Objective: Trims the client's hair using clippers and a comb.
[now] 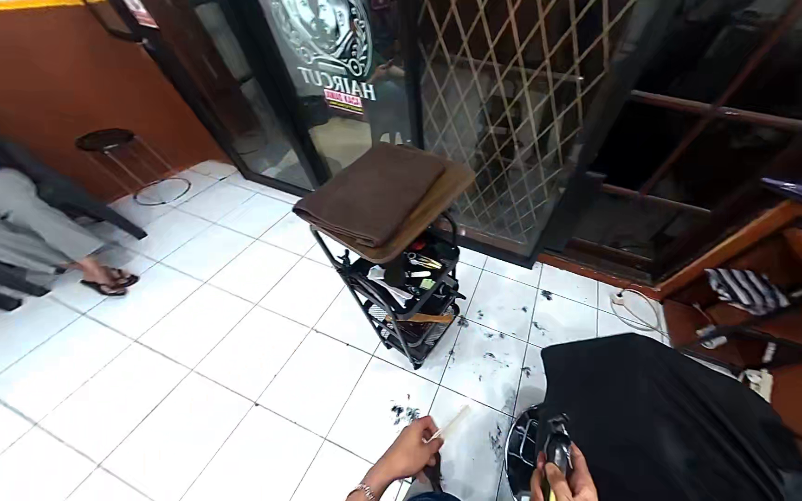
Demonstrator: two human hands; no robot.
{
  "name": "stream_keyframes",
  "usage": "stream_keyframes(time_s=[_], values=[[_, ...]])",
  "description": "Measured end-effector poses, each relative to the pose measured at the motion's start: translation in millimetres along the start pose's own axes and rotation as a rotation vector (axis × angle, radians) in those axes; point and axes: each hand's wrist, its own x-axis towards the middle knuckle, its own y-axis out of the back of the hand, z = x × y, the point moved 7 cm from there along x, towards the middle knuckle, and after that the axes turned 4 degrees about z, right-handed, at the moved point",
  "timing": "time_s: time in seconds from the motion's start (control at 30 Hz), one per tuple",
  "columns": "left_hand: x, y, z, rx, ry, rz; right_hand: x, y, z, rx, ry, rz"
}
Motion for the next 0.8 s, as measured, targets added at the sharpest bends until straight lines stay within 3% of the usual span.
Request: stream_keyframes(time_s=[0.1, 0.2, 0.3, 0.4, 0.5, 0.6, 0.67, 0.73, 0.77, 0.8], values=[[11.9, 55.3, -24.4, -0.199, 0.074, 0.15, 58.8, -38.8, 37.0, -0.076, -0.189, -0.019], [51.9, 99.7, 16.3, -0.471, -0.003, 0.277, 135.4, -83.4, 64.5, -0.116, -0.368, -0.057], [119.2, 144.2, 66.4, -0.831, -0.055, 0.443, 217.9, -147.7, 77.7, -0.236, -0.379, -0.12], [197.2, 200.5, 87.9, -1.013, -0.023, 0.734, 312.0, -222.2, 81.9, -0.403, -0.262, -0.186], [232.9, 242.8, 96.7, -0.748, 0.117, 0.927, 407.2, -288.0, 87.4, -0.658, -0.123, -0.307], [223.8, 257.4, 153.6, -0.201, 0.391, 0.842, 476.3, -339.1, 78.9, -1.037, -0.068, -0.42], [223.5, 260.6, 169.1, -0.255, 0.347, 0.962, 502.9, -366.6, 65.3, -1.19, -0.012, -0.55], [215.6, 265.0, 202.3, -0.244, 0.397, 0.927, 520.4, -378.0, 82.2, -1.263, 0.099, -0.599], [213.0, 266.9, 226.9, -0.206, 0.449, 0.886, 524.9, -382.0, 88.2, -1.318, 0.058, -0.624], [213.4, 267.5, 250.5, -0.146, 0.5, 0.846, 528.7, -385.6, 90.1, -1.388, -0.108, -0.692]])
